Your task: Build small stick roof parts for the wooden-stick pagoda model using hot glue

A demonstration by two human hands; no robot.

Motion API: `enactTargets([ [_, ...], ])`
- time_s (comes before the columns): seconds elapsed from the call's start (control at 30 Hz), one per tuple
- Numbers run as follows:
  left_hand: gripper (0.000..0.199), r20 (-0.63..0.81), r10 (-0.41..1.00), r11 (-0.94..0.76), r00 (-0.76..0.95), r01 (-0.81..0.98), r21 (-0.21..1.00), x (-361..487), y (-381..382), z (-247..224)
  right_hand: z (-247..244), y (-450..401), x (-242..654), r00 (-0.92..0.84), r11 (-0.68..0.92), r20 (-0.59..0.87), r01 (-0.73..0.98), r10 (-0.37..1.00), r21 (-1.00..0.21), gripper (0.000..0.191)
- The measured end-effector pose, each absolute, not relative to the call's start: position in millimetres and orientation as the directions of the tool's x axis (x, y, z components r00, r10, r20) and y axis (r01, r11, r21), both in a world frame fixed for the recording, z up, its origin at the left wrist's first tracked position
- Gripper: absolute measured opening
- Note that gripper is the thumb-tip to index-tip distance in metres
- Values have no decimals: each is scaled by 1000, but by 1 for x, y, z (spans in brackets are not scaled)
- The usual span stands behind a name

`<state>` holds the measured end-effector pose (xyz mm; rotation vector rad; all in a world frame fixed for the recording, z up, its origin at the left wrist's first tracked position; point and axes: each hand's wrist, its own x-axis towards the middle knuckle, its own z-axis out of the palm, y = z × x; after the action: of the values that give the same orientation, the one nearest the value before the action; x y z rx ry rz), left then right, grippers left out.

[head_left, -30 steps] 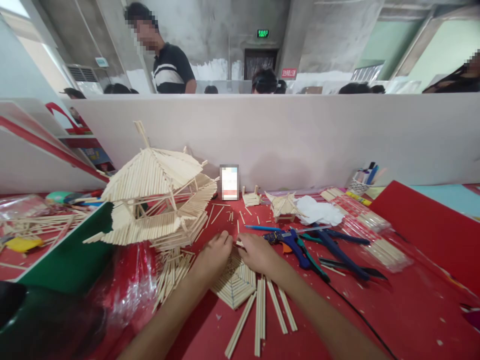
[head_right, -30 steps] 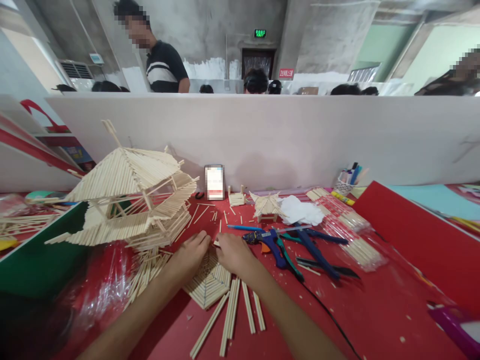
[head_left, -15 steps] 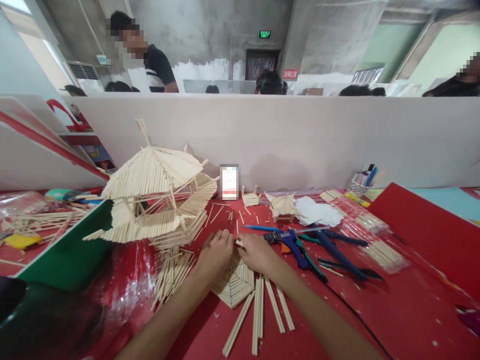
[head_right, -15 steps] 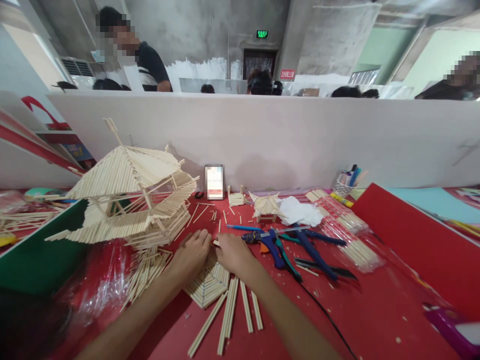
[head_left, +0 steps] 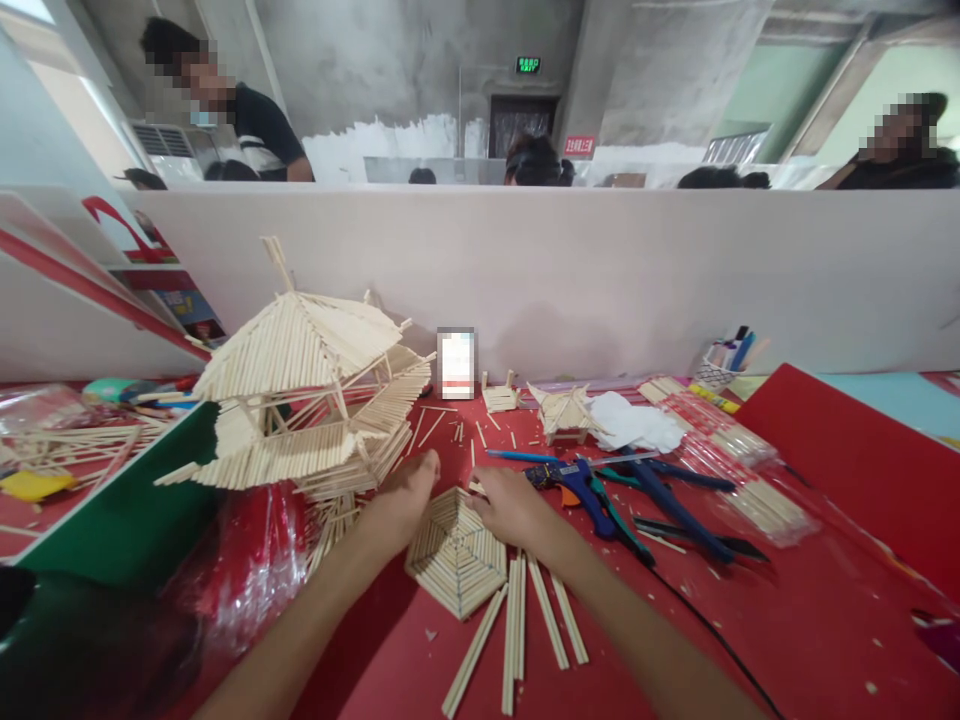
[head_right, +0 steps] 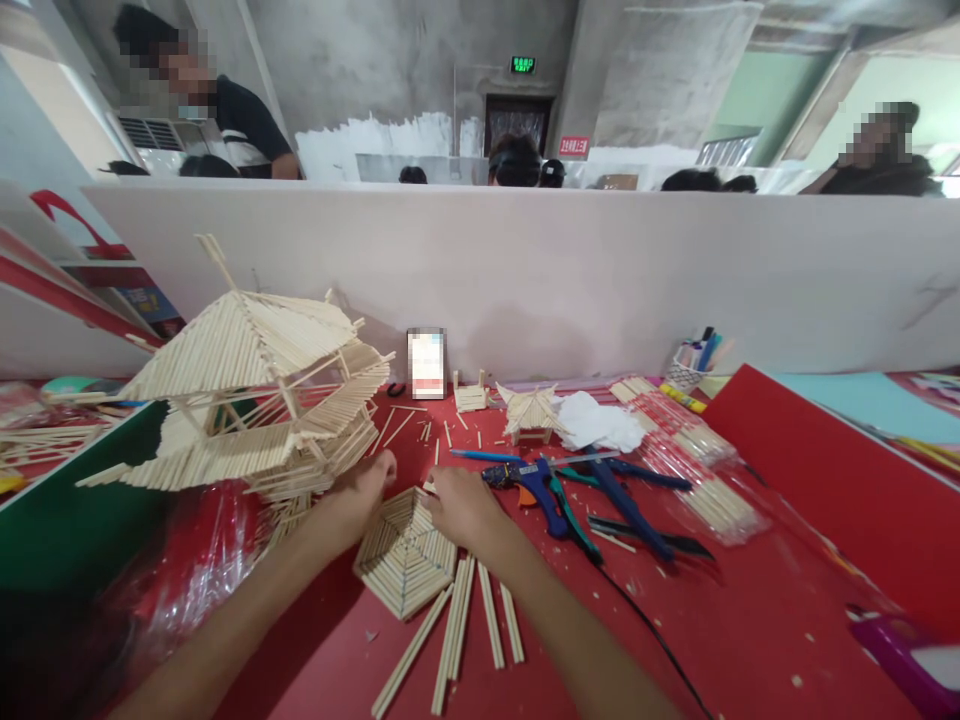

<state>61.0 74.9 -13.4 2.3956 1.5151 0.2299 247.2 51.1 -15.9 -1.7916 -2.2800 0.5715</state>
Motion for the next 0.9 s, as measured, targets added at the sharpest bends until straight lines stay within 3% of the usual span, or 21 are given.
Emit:
enactTargets([
  [0.17,11,209,894,-444,395,839,314,52,89,-12,-12,50,248,-257,195,-97,888,962,-416,17],
  [0.27,27,260,859,-511,442,781,360,49,90,-14,-13,51,249,-266,201,-100,884,959,-422,17],
  [0.43,43,110,589,-796,801,551,251,44,86,-10,-15,52,249,-263,200,-99,887,960,-416,18],
  [0.57,44,58,534,-843,843,526,116,41,83,-11,-15,52,249,-264,198,-105,887,959,-418,18],
  [0.9,22,109,625,-762,773,573,302,56,94,-27,-16,50,249,-256,203,-83,893,963,-401,14],
])
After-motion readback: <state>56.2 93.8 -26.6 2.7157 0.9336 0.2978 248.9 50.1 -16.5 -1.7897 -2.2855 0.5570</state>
